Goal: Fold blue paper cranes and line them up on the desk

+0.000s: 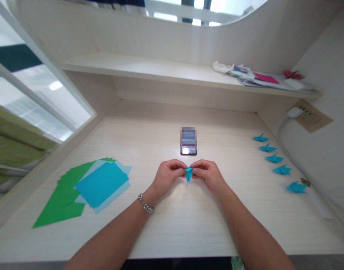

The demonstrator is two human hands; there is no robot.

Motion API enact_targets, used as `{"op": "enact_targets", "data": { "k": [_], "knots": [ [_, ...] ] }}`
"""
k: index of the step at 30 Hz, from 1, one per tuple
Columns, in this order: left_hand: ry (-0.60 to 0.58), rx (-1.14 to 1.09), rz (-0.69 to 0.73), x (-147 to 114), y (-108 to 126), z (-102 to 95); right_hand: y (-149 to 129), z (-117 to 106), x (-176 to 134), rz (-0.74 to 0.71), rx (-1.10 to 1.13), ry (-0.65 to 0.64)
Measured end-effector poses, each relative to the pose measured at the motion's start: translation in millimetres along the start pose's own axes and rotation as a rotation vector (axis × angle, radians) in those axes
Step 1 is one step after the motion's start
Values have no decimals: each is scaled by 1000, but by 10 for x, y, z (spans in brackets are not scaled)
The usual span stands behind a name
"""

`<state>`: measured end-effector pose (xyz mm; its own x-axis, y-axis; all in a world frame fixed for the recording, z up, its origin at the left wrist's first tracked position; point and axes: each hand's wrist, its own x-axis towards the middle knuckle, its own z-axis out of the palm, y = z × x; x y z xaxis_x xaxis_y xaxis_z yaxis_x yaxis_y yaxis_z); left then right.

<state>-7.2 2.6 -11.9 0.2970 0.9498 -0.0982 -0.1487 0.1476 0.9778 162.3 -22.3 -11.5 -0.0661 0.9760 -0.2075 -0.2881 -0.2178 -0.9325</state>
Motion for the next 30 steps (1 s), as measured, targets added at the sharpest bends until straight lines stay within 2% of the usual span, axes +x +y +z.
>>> {"op": "enact_targets", "data": {
  "k": [5,14,25,30],
  "knots": [
    [-15,105,48,1,-17,-10,-22,-14,10,12,-44,-15],
    [-31,103,37,-20,43,22,-26,-7,1,-133,-300,57],
    [-40,225,22,-19,-13,10,-10,-42,-1,-151,-486,0],
    [-36,233,29,-14,-13,10,5,-47,11,-134,-465,-19]
  ]
}}
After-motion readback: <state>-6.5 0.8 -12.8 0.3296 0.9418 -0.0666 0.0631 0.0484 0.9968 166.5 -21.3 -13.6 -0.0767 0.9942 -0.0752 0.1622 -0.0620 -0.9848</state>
